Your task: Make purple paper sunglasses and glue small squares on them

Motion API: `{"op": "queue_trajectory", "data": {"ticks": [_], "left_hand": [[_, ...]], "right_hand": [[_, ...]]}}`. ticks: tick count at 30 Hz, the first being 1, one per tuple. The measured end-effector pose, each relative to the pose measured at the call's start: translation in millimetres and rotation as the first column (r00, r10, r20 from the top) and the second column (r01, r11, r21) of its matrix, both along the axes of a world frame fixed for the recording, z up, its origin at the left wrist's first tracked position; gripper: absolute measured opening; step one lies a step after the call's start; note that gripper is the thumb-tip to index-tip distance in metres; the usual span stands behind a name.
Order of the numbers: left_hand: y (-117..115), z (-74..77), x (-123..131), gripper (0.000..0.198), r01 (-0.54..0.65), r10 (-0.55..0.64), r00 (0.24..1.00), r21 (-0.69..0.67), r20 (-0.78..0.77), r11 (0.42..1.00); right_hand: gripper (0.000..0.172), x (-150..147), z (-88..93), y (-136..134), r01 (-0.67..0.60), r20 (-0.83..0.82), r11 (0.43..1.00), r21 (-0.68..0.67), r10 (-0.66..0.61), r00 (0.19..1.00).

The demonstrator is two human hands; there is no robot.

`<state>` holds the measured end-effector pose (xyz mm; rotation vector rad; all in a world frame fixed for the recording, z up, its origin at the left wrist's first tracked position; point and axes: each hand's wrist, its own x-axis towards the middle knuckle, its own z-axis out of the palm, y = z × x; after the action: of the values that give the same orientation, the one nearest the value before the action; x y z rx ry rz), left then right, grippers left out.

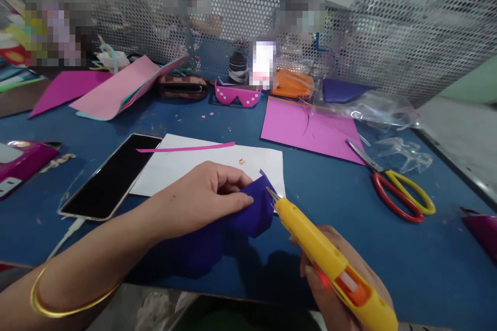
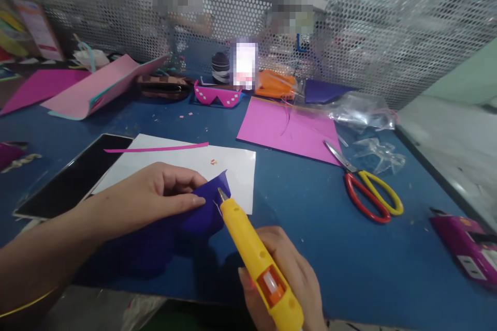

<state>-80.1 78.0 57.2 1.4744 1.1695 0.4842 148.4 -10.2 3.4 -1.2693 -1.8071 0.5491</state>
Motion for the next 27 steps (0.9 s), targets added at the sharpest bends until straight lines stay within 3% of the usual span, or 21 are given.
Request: {"op": "queue_trajectory", "data": {"ticks": [15,27], "left_hand": [[-1.2,6.4,1.2,0.017,0.011,-0.013,0.999,-0.052,-0.04,0.999],[-0.3,2.2,0.2,0.018,0.023,-0.025,0.999,-0.042,-0.048,0.999]], "right_hand": [[0.016,-5.2,2.9,-0.6,0.028,0.011,0.999,0.032,-0.028,1.0],[0.015,-1.8,4.8,-0.1,0.013,0.043,1.0,0.014,-0.013,0.999]]}}
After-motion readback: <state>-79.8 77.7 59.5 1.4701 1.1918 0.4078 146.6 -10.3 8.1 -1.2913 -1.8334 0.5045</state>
